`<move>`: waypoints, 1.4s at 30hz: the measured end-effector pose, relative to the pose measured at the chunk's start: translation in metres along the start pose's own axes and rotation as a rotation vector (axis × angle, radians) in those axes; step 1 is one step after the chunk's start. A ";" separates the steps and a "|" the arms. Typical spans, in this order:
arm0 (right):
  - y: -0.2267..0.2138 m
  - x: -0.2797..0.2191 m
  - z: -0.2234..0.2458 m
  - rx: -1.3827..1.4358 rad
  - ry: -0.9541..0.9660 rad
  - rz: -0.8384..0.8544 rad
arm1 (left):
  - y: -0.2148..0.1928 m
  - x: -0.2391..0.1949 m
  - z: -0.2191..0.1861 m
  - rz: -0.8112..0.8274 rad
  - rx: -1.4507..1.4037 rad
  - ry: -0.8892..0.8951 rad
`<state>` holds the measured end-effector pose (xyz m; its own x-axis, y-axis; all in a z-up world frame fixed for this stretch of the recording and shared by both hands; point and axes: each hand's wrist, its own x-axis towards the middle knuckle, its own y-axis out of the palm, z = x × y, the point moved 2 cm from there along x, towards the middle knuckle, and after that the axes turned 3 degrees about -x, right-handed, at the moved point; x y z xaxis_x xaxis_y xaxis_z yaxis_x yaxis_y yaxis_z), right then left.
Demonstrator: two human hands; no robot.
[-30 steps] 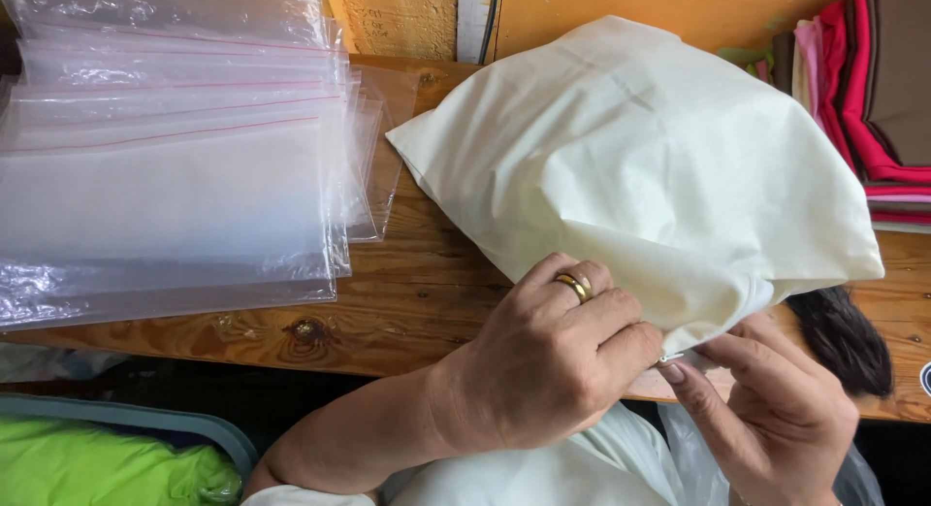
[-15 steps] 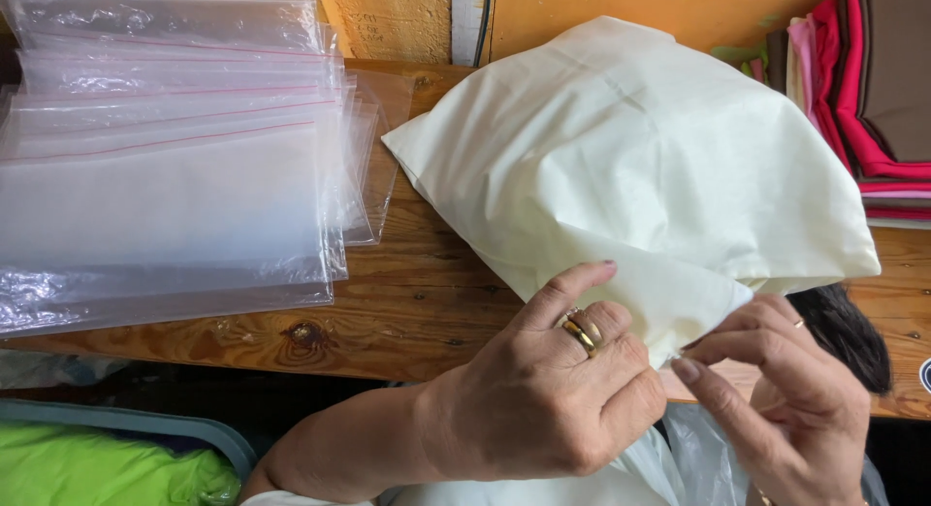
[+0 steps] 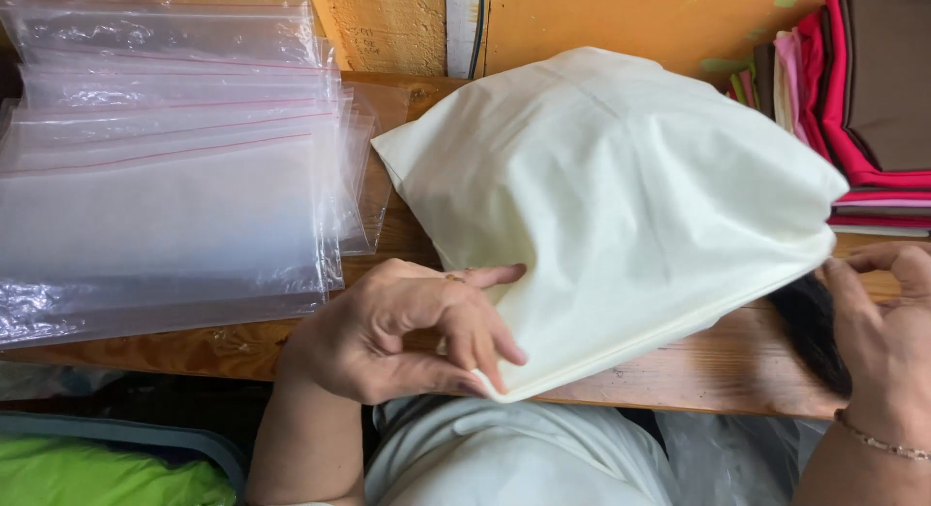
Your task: The person fills a white pillowcase with white fluffy material by hand. They then seal the opening and repeatedly pat, press, and smooth the pillow to distribute the filling evenly and shape it into a square form.
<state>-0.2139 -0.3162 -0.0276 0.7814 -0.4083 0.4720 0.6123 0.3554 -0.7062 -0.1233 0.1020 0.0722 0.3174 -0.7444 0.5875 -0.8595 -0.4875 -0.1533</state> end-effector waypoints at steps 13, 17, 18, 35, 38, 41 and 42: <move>0.000 0.013 0.127 -0.062 0.145 0.368 | -0.012 0.025 0.038 -0.215 0.593 -0.190; 0.043 0.012 0.115 -0.203 0.001 0.541 | -0.031 0.032 0.095 -0.139 1.092 -0.735; 0.056 0.015 0.106 -0.203 -0.001 0.537 | -0.029 0.036 0.101 -0.140 1.095 -0.731; 0.039 0.151 0.112 0.348 -0.077 0.431 | 0.051 0.095 -0.017 0.013 -0.386 -0.379; 0.033 0.167 0.034 0.622 0.131 0.497 | 0.017 0.072 0.014 -0.191 0.368 -0.032; 0.002 0.182 -0.008 0.496 0.471 0.585 | -0.025 0.069 0.048 -0.378 0.812 -0.310; 0.008 0.166 -0.012 0.494 0.471 0.585 | -0.028 0.068 0.057 -0.379 0.810 -0.310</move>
<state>-0.0814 -0.3917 0.0386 0.9206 -0.3128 -0.2340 0.1994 0.8914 -0.4071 -0.0548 0.0386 0.0709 0.7107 -0.5031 0.4918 -0.1750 -0.8035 -0.5691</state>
